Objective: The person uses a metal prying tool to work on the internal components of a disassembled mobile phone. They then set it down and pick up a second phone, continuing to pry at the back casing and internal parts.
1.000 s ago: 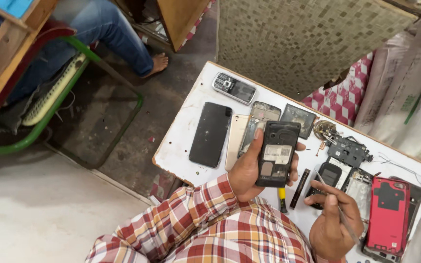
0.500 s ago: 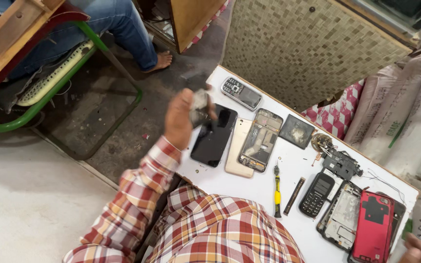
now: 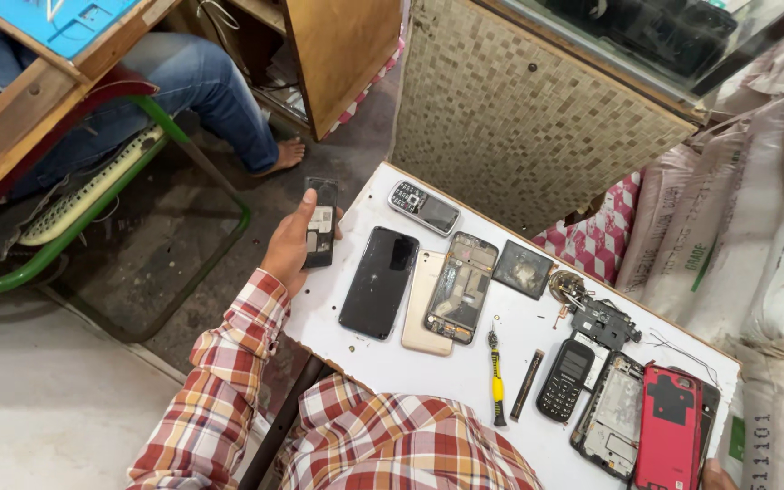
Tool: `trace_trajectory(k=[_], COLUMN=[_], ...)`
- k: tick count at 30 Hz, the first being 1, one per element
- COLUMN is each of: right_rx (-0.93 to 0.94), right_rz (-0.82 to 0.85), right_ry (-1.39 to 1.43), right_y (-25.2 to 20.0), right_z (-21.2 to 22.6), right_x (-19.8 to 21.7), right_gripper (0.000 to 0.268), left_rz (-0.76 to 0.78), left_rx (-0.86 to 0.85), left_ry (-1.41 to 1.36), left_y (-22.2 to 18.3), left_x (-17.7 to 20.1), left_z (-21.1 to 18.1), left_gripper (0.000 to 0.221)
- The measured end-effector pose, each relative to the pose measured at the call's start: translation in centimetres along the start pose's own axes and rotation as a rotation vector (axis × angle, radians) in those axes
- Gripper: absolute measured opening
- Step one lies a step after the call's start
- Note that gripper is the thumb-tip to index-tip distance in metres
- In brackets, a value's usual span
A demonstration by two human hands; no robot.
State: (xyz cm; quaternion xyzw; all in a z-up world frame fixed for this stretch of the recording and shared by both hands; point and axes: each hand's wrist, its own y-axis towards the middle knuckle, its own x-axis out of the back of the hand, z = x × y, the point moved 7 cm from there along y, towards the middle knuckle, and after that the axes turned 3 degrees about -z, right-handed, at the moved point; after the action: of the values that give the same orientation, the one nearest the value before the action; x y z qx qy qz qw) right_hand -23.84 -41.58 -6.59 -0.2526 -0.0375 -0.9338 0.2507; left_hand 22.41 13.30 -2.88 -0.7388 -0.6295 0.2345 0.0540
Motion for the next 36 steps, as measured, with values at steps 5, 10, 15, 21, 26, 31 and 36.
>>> trace_trajectory(k=[5,10,15,21,26,31,36], right_rx=[0.000,-0.014,-0.048,-0.088,-0.116,-0.083,-0.070], right_rz=[-0.008,0.001,-0.057,-0.115,-0.070,-0.060,-0.062], right_ry=[0.017,0.013,0.066,-0.053,0.011,0.067,0.089], right_y=[1.0,0.1,-3.1,-5.9,-7.0,-5.9,-6.5], right_z=[-0.2,-2.6,-4.7,-5.6,-5.8,-5.3,-4.8], right_x=[0.6,1.4,3.5,4.6,1.7,0.6,0.4], right_gripper=[0.034,0.034,0.035,0.036,0.036,0.036,0.036], left_rz=[-0.122,-0.167,-0.107,-0.124,-0.189,-0.195,-0.247], left_rx=[0.072,-0.006,-0.077,-0.049,-0.110,-0.216,-0.416], left_ry=[-0.032,-0.146,-0.094,-0.125,-0.148,-0.109,-0.050], left_y=[-2.0,-4.6,-3.3,-3.4,-2.9,-3.0,-4.6], left_x=[1.4,4.7,3.3,3.0,4.1,3.1,1.8], left_z=[1.2,2.3,1.5,1.3,1.9,1.3,-0.3], left_gripper=[0.066,0.062,0.060,0.058,0.049,0.034,0.032])
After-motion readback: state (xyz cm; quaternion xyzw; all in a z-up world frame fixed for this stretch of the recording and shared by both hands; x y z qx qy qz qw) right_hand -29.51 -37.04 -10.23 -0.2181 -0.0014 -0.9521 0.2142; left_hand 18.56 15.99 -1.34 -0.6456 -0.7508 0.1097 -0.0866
